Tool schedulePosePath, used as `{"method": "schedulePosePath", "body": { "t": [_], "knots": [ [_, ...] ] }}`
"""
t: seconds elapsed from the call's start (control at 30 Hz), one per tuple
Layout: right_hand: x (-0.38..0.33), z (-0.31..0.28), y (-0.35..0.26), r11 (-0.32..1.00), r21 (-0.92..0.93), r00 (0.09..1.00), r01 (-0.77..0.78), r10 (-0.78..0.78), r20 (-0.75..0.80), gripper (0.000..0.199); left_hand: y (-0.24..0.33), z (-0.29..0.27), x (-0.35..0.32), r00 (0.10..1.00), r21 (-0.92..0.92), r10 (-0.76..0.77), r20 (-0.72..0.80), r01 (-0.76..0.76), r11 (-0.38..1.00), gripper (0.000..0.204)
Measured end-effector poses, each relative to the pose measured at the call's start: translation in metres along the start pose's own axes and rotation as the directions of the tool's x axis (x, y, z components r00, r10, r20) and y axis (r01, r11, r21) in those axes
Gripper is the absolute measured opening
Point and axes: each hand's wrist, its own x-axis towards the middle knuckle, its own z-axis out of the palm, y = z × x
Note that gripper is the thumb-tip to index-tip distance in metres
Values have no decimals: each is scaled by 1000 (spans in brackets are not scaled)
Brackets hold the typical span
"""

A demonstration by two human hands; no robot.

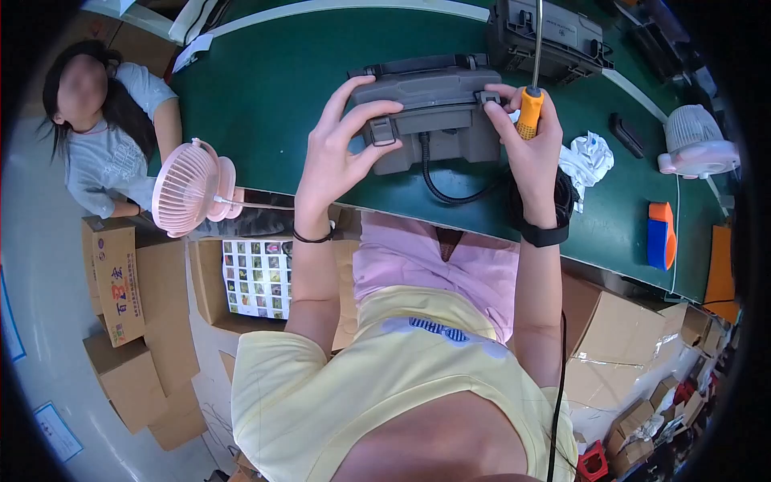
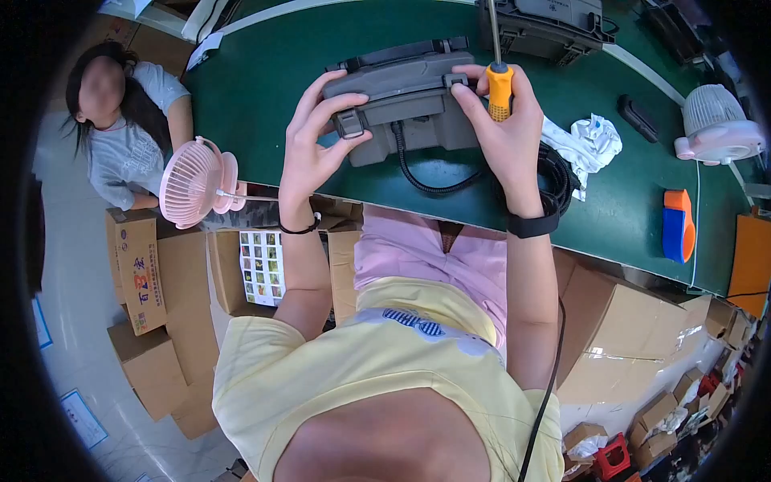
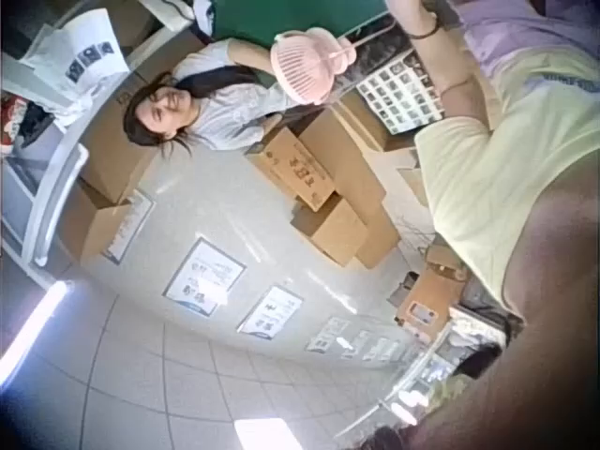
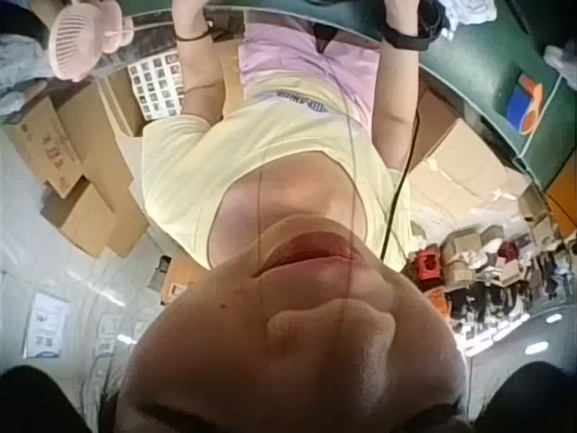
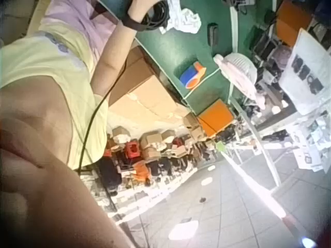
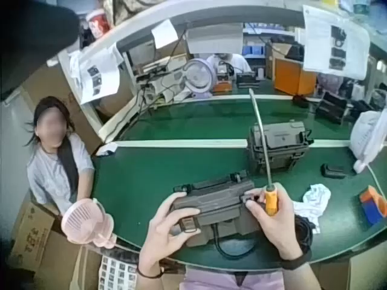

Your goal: The recorder is assembling or inspecting electronic enclosures, using a screwdriver to probe or fasten components.

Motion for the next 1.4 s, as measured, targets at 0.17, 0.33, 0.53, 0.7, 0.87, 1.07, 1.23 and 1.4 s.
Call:
{"method": "schedulePosePath", "body": {
  "t": [0.17, 0.33, 0.53, 0.7, 0.87, 1.07, 1.23, 1.4],
  "knots": [
    [2, 1, -1, 993, 118, 1000, -11, 8, 28, 33, -3, -3, 5, 999, -20, -44, 18, 44, 999, 41],
    [10, 6, 1, 998, 8, 994, -65, 66, -88, 41, -5, -2, 12, 996, -39, -74, 49, 76, 996, 43],
    [20, -2, 8, 965, -44, 966, -258, 258, 9, 59, -18, 12, 17, 984, 76, 43, -171, -30, 997, 39],
    [22, -3, 13, 962, -89, 965, -258, 260, 16, 58, -27, 35, 29, 930, -346, -219, -295, 110, 932, 28],
    [23, 0, 8, 946, -96, 950, -311, 311, -10, 59, -27, 35, 21, 950, -552, -259, -174, 123, 825, 25],
    [24, 1, 15, 960, -54, 961, -275, 275, -8, 59, -28, 38, 20, 972, -564, -178, -152, 63, 823, 57],
    [38, 5, 33, 957, -108, 961, -269, 274, 38, 60, -35, 45, 35, 939, -655, -319, -130, 160, 739, 63],
    [45, 11, 47, 949, -171, 964, -263, 267, -2, 66, -33, 44, 43, 919, -707, -390, -66, 233, 668, 58]
  ]
}}
